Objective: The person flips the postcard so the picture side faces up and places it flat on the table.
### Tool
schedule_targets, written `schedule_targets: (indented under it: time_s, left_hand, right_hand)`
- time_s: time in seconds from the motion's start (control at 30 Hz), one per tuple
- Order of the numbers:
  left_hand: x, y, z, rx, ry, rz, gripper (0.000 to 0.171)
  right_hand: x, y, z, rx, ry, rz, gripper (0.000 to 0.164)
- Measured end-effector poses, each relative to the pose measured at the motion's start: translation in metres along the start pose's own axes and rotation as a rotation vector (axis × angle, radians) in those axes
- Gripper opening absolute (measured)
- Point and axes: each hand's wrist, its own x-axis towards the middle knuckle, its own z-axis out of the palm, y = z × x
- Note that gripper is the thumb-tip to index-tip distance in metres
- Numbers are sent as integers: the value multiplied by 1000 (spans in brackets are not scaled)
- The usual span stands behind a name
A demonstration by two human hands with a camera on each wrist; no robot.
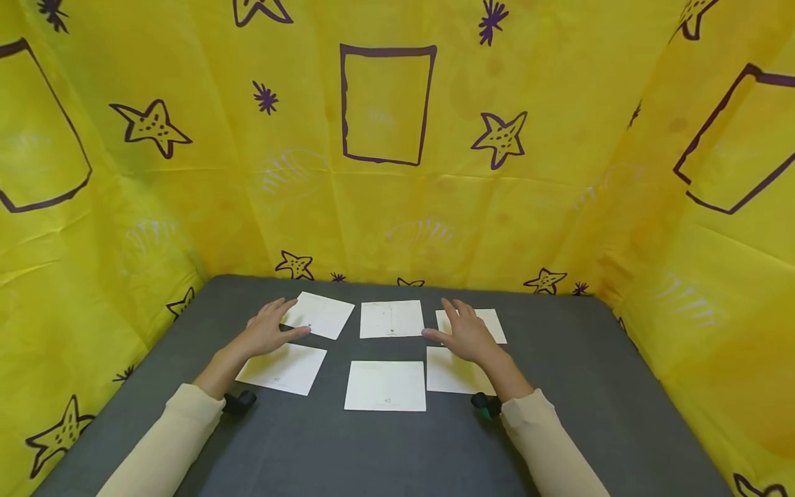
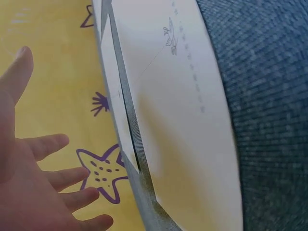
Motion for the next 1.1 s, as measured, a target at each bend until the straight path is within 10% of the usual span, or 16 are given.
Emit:
schedule_targets:
  time_s: [1.1]
  left_hand:
    - [19, 2, 10, -90, -34, -100, 90]
  right_hand:
    - [58, -72, 48, 154, -95, -86, 88]
